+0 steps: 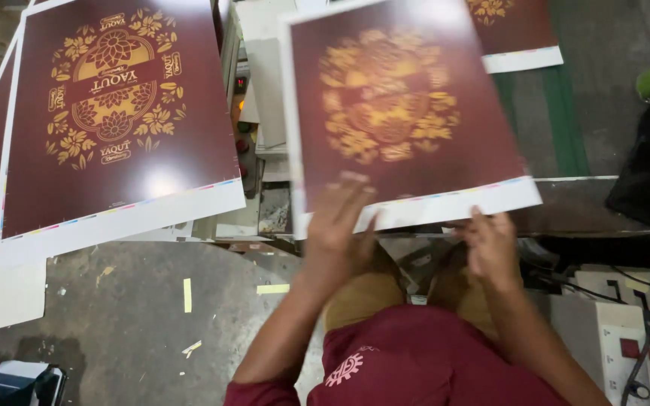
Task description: The recorder is flipping and inspecting printed sheets from a stack and placing them onto a machine or conveyor feed.
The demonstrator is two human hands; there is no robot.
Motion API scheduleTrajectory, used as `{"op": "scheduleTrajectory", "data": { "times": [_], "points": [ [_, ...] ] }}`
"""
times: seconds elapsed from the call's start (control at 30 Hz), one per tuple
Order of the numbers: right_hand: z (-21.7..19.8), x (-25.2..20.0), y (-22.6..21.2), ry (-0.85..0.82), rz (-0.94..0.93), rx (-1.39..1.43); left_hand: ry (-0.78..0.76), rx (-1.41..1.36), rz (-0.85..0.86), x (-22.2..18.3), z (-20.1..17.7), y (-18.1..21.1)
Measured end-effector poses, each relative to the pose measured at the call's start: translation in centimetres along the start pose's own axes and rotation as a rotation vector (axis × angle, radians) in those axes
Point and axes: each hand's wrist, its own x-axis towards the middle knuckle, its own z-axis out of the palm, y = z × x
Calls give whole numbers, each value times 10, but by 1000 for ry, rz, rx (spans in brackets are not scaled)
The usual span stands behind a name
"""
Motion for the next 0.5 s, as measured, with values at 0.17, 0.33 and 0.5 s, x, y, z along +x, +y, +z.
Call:
{"op": "scheduleTrajectory", "data": {
  "times": [0.17,0.33,0.5],
  "points": [
    [-93,10,-3,219,-19,-11,177,514,-195,-43,-50,-82],
    [-163,-2,-14,299,-33,-81,75,826,-294,-35,-113,-64],
    [-198,-14,-21,314,-52,-78,-114,1024,-383,-58,-123,-91]
  ]
}}
